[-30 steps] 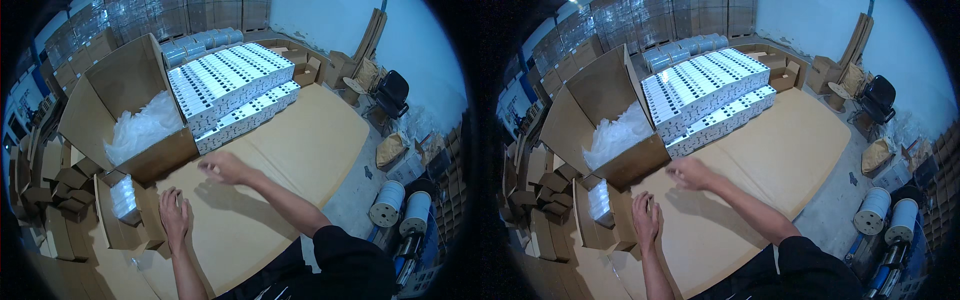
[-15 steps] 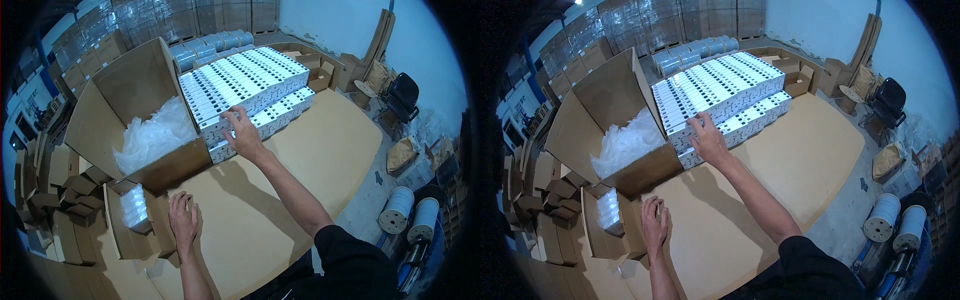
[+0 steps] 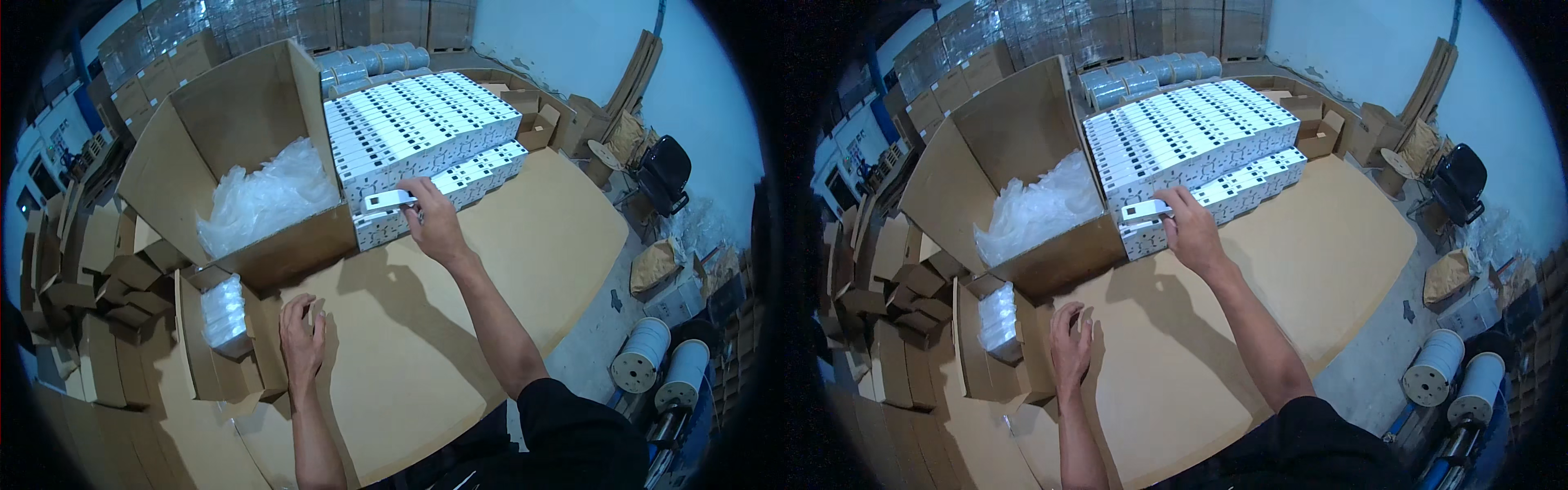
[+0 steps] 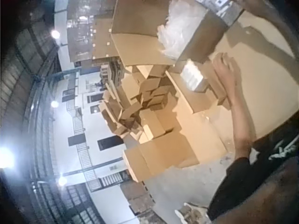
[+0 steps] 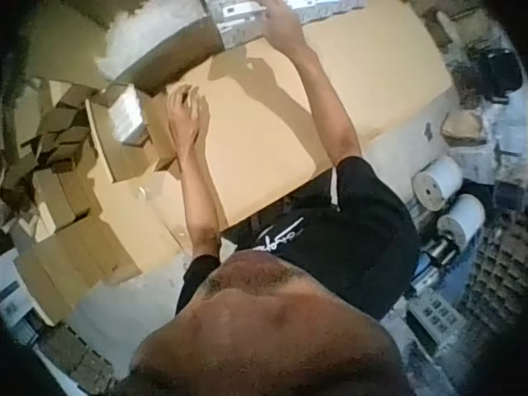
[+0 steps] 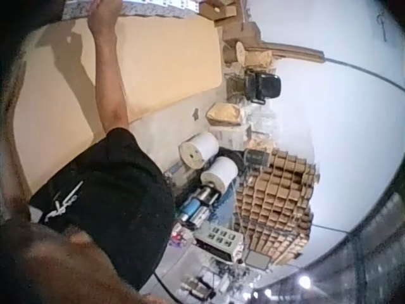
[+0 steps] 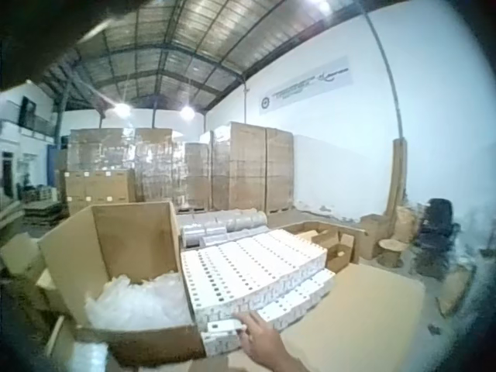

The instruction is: Packaging small white product boxes into plastic bags and then placing them into larger cardboard boxes.

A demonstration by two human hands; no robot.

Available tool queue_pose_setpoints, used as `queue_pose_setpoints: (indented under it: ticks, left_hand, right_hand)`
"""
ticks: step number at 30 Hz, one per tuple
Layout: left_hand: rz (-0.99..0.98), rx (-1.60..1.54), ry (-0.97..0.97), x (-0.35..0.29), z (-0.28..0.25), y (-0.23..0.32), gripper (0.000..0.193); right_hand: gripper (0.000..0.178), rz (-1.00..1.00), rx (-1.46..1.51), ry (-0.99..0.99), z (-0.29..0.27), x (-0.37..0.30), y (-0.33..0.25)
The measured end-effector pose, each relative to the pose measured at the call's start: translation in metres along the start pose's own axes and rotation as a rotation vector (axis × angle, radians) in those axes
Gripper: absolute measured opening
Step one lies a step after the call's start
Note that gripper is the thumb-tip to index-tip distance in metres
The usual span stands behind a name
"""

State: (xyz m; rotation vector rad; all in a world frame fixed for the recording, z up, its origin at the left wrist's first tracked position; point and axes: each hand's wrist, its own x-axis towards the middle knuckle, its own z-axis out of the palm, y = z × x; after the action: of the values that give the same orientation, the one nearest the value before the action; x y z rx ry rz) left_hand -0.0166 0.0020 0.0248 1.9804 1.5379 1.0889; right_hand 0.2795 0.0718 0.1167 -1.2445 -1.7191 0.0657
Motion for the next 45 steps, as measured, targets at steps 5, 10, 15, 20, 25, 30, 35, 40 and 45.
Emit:
queue_pose_setpoints:
  ticks: [5, 10, 15, 20, 25, 30, 35, 40, 45]
  left_hand:
    - [-0.200, -0.329, -0.004, 0.005, -0.008, -0.002, 0.033]
    - [-0.381, -0.676, -0.142, 0.008, -0.020, 0.011, 0.034]
    - [-0.489, -0.743, -0.074, 0.000, -0.025, 0.002, 0.038]
    - [-0.504, -0.816, 0.024, -0.006, -0.031, -0.007, 0.033]
    - [-0.314, -0.678, 0.118, -0.003, -0.013, 0.000, 0.037]
    - [-0.178, -0.607, 0.199, 0.004, -0.001, 0.000, 0.060]
    - [-0.170, -0.302, 0.161, 0.004, 0.000, -0.003, 0.037]
    - [-0.207, -0.230, 0.121, 0.002, 0.000, 0.002, 0.038]
    - [-0.158, -0.159, 0.103, 0.002, -0.001, -0.002, 0.041]
  right_hand:
    - [0.039, 0.128, 0.113, -0.137, 0.011, -0.034, -0.033]
    - [0.038, 0.085, 0.119, -0.299, 0.056, -0.063, -0.056]
    - [0.037, 0.048, 0.217, -0.376, 0.093, -0.077, -0.087]
    - [0.021, 0.044, 0.408, -0.320, 0.099, -0.083, -0.099]
    - [0.015, 0.362, 0.761, -0.207, 0.126, -0.100, -0.060]
    - [0.031, 0.467, 0.736, -0.297, 0.118, -0.094, -0.050]
    - [0.042, 0.351, 0.495, -0.238, 0.110, -0.094, -0.043]
    - [0.046, 0.341, 0.458, -0.277, 0.109, -0.096, -0.039]
    - [0.047, 0.355, 0.442, -0.348, 0.104, -0.096, -0.038]
